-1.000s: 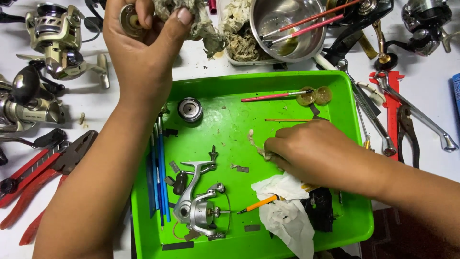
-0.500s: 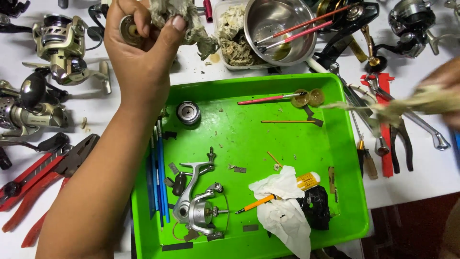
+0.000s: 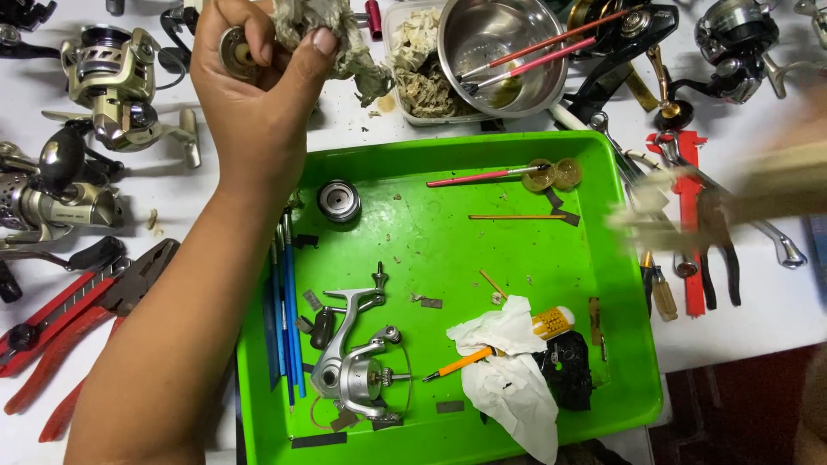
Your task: Cleaning and repairing various fishing reels on a workbench, using a cloth and a screwdriver to handle small internal components.
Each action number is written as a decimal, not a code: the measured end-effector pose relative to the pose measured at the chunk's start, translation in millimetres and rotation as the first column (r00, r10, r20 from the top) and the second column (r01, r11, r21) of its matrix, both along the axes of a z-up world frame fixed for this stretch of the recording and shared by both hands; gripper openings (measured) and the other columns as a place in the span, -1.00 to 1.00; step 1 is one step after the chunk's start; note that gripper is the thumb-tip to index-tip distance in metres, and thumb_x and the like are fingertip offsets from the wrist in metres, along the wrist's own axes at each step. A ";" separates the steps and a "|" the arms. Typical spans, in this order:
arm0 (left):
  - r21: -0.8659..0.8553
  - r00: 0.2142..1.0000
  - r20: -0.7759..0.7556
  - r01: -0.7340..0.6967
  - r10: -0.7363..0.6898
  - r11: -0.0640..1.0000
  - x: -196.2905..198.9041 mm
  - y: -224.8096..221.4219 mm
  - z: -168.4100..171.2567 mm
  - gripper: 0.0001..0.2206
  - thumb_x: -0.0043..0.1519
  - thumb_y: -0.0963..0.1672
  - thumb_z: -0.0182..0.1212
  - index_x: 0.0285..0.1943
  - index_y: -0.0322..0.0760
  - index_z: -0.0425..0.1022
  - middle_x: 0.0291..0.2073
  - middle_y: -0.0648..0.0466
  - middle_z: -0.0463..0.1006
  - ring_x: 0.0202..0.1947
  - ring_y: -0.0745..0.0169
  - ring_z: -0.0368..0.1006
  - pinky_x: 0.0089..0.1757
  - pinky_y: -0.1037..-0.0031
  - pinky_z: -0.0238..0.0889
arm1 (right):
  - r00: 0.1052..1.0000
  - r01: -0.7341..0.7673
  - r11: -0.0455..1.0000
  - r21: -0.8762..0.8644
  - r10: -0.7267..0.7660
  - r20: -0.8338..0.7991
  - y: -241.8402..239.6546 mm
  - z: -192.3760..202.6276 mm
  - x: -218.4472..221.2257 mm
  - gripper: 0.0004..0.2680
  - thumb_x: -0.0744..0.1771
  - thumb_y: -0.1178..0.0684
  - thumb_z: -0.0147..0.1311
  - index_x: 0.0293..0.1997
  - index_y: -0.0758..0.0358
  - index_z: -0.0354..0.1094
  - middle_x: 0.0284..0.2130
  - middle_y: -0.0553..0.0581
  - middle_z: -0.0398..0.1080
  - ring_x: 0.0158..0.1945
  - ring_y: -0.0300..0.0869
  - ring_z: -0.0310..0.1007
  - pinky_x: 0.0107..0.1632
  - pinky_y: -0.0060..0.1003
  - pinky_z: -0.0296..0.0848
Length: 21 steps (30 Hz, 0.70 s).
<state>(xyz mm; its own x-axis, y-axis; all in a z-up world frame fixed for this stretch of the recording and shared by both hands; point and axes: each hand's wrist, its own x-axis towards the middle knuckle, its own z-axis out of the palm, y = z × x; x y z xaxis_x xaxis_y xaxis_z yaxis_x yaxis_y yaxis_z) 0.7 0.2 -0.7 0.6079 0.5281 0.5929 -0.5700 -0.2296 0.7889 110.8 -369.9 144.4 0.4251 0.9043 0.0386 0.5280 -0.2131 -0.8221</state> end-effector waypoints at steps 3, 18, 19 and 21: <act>0.001 1.000 0.001 -0.020 0.020 1.000 0.5 0.1 -0.4 -0.64 0.32 -0.21 0.32 -0.24 -0.09 0.09 -0.37 0.19 0.10 -0.37 0.42 0.03 -0.23 0.53 0.01 | 0.999 0.017 0.999 0.036 -0.015 -0.049 80.4 -28.5 -39.7 -0.86 0.25 0.22 0.18 -0.15 0.36 0.48 -0.20 0.23 0.62 -0.16 -0.15 0.73 -0.05 -0.43 0.76; 0.007 0.999 -0.045 -0.030 0.030 1.000 -0.7 1.0 -1.4 -0.65 0.32 -0.15 0.33 -0.24 -0.08 0.10 -0.36 0.20 0.10 -0.39 0.44 0.00 -0.26 0.55 -0.05 | 0.845 -0.072 0.911 -0.406 0.272 0.460 69.6 -115.7 -45.9 -0.73 0.29 -0.33 0.19 -0.17 -0.04 0.56 -0.38 -0.08 0.62 -0.47 -0.21 0.61 -0.49 -0.16 0.61; 0.010 0.999 -0.043 -0.029 0.029 1.000 -0.6 1.0 -0.8 -0.65 0.32 -0.15 0.33 -0.24 -0.08 0.10 -0.36 0.20 0.10 -0.39 0.44 0.00 -0.26 0.55 -0.05 | 0.845 -0.071 0.912 -0.404 0.270 0.462 71.3 -118.0 -47.2 -0.73 0.29 -0.33 0.19 -0.17 -0.04 0.56 -0.38 -0.08 0.62 -0.47 -0.21 0.61 -0.49 -0.16 0.61; 0.037 0.998 -0.037 -0.058 0.060 0.998 -0.6 1.1 0.5 -0.65 0.31 -0.18 0.33 -0.26 -0.09 0.09 -0.37 0.19 0.11 -0.37 0.42 0.02 -0.25 0.53 -0.03 | 0.787 -0.022 0.901 -0.432 0.282 0.548 74.7 -122.3 -49.9 -0.71 0.28 -0.25 0.22 0.03 -0.08 0.45 -0.24 -0.07 0.59 -0.28 -0.05 0.62 -0.52 0.09 0.58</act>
